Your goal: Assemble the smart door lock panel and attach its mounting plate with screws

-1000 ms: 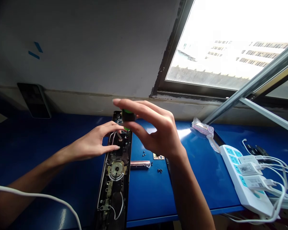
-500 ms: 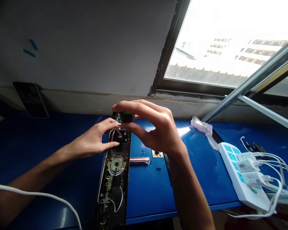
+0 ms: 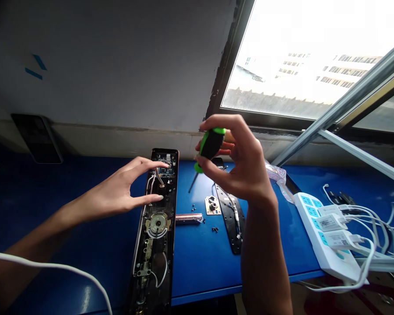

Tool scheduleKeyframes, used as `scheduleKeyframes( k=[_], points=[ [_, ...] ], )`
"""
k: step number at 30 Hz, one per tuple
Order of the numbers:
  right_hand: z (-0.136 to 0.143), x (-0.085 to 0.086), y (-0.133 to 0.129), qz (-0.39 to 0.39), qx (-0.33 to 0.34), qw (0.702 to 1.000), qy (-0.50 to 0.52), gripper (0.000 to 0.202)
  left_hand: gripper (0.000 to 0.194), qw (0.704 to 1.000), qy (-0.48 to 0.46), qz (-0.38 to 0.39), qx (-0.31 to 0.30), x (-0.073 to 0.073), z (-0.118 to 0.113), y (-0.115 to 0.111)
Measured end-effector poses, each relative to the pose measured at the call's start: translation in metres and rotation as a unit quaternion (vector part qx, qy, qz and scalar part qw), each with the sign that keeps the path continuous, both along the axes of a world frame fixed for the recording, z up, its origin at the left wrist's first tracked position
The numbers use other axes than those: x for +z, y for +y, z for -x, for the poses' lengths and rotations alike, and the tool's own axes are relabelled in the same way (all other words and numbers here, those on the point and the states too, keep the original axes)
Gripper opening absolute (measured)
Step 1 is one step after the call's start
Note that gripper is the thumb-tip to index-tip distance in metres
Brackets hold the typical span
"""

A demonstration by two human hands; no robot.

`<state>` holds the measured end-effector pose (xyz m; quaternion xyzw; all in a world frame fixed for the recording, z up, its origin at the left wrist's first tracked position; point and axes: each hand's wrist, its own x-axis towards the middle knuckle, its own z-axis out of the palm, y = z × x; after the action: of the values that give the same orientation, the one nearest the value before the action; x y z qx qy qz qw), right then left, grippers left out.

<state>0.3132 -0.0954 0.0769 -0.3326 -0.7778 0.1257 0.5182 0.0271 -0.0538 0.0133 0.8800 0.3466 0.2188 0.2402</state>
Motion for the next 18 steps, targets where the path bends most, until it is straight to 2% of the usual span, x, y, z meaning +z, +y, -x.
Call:
scheduleKeyframes(
  k=[1,3,6,11,13,18],
  points=[
    [-0.006,0.001,-0.001,0.047,-0.004,0.998,-0.052,0.049,0.062,0.999,-0.008,-0.043,0.011,0.001,-0.001,-0.002],
    [-0.013,0.0,0.001,0.158,-0.008,0.974,-0.162,0.038,0.047,0.99,-0.027,-0.135,0.022,0.0,-0.007,-0.006],
    [-0.014,-0.006,0.008,0.254,0.004,0.939,-0.233,0.035,0.029,0.977,-0.034,-0.211,-0.024,-0.005,-0.019,-0.013],
    [-0.001,-0.013,0.017,0.271,0.031,0.934,-0.23,0.033,0.024,0.957,0.026,-0.249,-0.148,-0.016,-0.032,-0.019],
    [0.003,-0.016,0.019,0.28,0.041,0.932,-0.225,0.032,0.024,0.954,0.041,-0.248,-0.163,-0.019,-0.032,-0.019],
    [0.008,-0.022,0.024,0.28,0.043,0.929,-0.237,0.033,0.024,0.958,0.043,-0.239,-0.154,-0.018,-0.031,-0.017]
  ],
)
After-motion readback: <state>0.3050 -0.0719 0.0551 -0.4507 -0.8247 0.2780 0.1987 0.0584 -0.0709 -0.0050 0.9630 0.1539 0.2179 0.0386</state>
